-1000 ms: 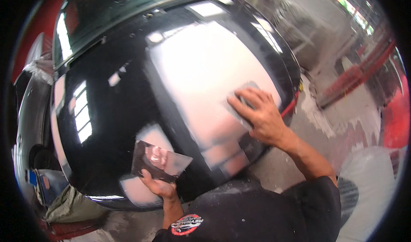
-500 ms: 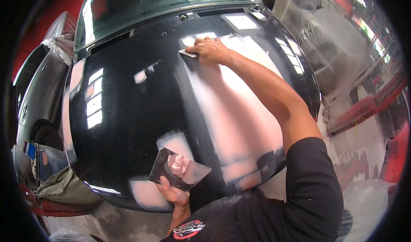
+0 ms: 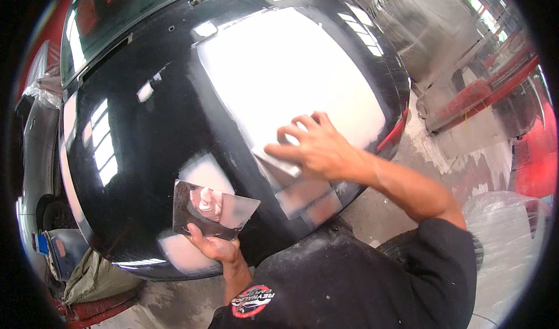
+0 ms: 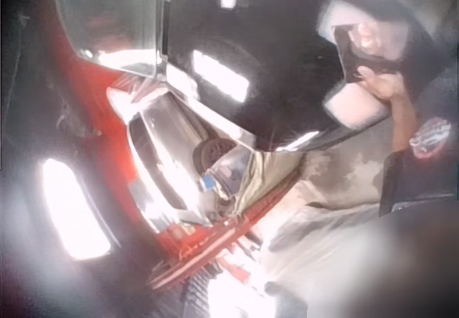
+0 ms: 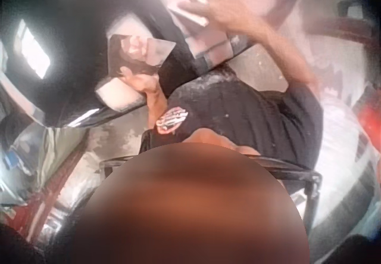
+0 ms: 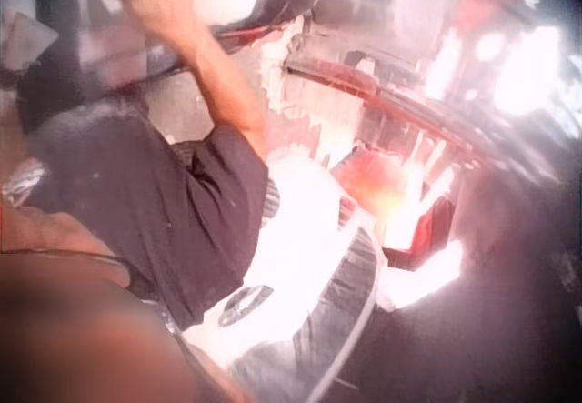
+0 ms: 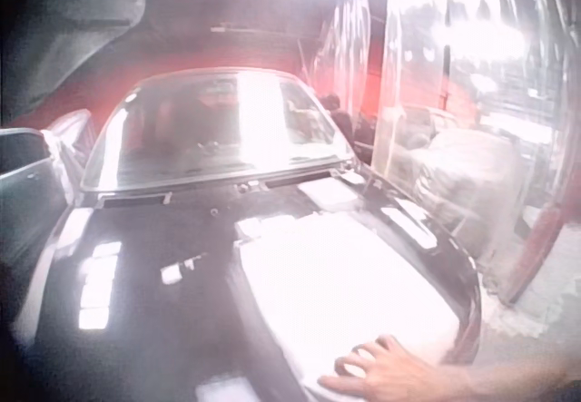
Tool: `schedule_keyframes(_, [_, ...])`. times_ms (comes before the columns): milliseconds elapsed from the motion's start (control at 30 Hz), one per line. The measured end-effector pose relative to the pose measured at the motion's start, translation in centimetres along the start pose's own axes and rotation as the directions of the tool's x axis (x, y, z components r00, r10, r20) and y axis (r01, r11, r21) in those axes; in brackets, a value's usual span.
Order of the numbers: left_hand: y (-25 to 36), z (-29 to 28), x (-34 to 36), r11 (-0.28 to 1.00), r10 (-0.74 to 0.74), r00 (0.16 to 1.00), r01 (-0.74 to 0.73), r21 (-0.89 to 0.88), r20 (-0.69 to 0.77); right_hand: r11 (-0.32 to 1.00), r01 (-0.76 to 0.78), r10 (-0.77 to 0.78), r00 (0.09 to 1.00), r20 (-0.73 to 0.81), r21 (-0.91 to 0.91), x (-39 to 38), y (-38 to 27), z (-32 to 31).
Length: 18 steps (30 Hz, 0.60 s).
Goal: The person sands the hood of a black car using a sanding block, moving across multiple areas to smooth the surface. The person switches between sanding blocks and continues sanding different sections of the hood.
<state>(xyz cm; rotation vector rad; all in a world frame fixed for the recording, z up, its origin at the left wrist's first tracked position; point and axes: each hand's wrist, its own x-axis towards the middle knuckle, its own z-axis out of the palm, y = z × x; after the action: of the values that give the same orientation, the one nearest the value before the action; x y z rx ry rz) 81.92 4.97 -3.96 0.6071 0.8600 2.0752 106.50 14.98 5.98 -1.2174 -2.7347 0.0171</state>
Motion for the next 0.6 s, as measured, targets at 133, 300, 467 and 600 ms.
schedule_keyframes(133, [0.2, 0.6, -0.1, 1.000, -0.010, 1.000, 0.010, -0.012, -0.007, 0.998, -0.052, 0.053, 0.998, -0.019, 0.016, -6.7, -3.0, 1.7])
schedule_keyframes(300, [1.2, 1.5, -0.2, 0.985, -0.106, 0.977, 0.129, 0.118, -0.185, 0.997, -0.078, 0.082, 0.981, 0.174, -0.026, -9.3, -4.1, -0.1])
schedule_keyframes(467, [2.4, 3.2, 1.0, 0.892, -0.433, 0.900, 0.436, -0.117, 0.055, 0.971, -0.186, 0.225, 0.925, -0.307, 0.153, -8.4, -1.3, -6.0])
schedule_keyframes(600, [2.0, 6.4, 1.2, 0.843, -0.520, 0.841, 0.533, -0.070, 0.146, 0.851, 0.326, -0.096, 0.867, -0.488, 0.411, -7.1, -3.7, -3.7])
